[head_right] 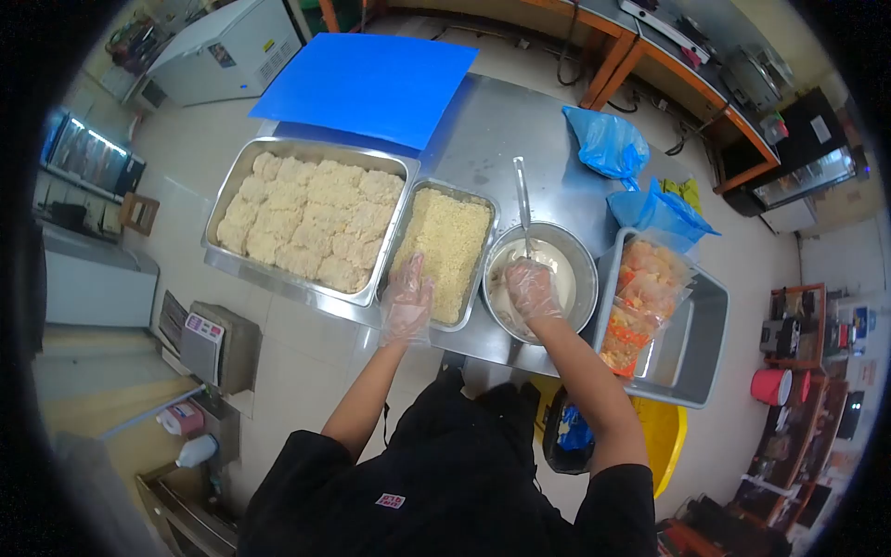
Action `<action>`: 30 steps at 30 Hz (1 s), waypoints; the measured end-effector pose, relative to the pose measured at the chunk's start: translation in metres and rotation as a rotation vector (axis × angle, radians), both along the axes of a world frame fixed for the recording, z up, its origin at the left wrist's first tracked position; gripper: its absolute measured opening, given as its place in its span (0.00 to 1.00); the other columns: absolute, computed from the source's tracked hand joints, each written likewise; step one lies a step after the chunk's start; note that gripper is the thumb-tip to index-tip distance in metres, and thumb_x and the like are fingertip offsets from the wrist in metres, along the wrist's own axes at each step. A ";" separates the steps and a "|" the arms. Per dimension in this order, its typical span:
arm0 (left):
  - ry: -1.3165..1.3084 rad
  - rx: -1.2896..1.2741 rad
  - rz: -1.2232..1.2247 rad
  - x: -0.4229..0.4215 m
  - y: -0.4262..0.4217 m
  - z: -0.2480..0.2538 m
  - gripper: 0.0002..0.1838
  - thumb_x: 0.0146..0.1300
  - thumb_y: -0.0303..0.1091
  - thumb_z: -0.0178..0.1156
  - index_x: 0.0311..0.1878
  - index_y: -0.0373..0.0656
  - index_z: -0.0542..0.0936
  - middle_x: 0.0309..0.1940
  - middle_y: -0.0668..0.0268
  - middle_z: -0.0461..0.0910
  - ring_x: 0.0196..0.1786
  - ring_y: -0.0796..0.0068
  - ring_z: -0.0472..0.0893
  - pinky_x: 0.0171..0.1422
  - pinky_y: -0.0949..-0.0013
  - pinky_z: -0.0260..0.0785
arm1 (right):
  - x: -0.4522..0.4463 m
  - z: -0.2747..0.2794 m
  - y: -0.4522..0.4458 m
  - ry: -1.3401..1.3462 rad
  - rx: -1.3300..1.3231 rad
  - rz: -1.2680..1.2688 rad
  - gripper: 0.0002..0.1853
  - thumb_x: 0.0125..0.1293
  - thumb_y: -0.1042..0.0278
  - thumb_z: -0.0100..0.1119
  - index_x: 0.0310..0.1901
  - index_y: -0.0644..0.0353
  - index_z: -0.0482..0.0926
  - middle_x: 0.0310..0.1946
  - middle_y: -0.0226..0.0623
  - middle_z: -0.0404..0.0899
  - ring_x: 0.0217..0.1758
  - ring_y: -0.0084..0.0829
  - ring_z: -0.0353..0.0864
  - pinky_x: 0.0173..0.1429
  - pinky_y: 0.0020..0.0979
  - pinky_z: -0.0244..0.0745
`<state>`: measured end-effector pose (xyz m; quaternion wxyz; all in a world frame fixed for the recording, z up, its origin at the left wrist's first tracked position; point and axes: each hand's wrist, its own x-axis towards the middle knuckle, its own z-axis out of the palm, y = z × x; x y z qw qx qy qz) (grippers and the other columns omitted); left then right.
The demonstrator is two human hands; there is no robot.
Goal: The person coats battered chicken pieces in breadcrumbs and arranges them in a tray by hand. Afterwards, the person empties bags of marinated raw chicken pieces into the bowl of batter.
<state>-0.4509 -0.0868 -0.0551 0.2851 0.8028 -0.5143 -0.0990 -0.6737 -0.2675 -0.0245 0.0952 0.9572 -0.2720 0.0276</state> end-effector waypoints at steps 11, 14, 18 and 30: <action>0.010 -0.124 0.102 -0.007 -0.001 0.004 0.29 0.78 0.47 0.51 0.77 0.46 0.70 0.68 0.52 0.78 0.69 0.49 0.78 0.81 0.42 0.60 | -0.019 -0.001 -0.020 0.099 -0.074 0.087 0.06 0.64 0.69 0.57 0.35 0.56 0.83 0.28 0.40 0.83 0.32 0.40 0.87 0.34 0.43 0.81; -0.023 -0.137 0.101 -0.007 -0.002 0.002 0.28 0.78 0.47 0.51 0.77 0.46 0.70 0.67 0.53 0.78 0.69 0.50 0.78 0.81 0.42 0.59 | -0.023 -0.009 -0.027 0.088 -0.068 0.066 0.06 0.64 0.69 0.56 0.35 0.56 0.83 0.28 0.40 0.84 0.33 0.40 0.87 0.34 0.43 0.81; -0.054 -0.089 0.097 -0.008 -0.001 0.005 0.28 0.78 0.47 0.51 0.77 0.47 0.71 0.67 0.54 0.79 0.69 0.51 0.78 0.81 0.41 0.59 | -0.027 -0.005 -0.027 0.111 -0.078 0.045 0.06 0.65 0.68 0.56 0.35 0.55 0.82 0.28 0.39 0.84 0.33 0.40 0.88 0.34 0.43 0.81; -0.076 -0.164 0.134 -0.010 -0.002 0.003 0.26 0.75 0.45 0.55 0.72 0.46 0.75 0.63 0.58 0.83 0.66 0.56 0.80 0.80 0.47 0.60 | -0.030 -0.023 -0.048 -0.017 0.261 -0.205 0.13 0.63 0.57 0.58 0.41 0.56 0.85 0.39 0.45 0.87 0.40 0.50 0.89 0.43 0.50 0.84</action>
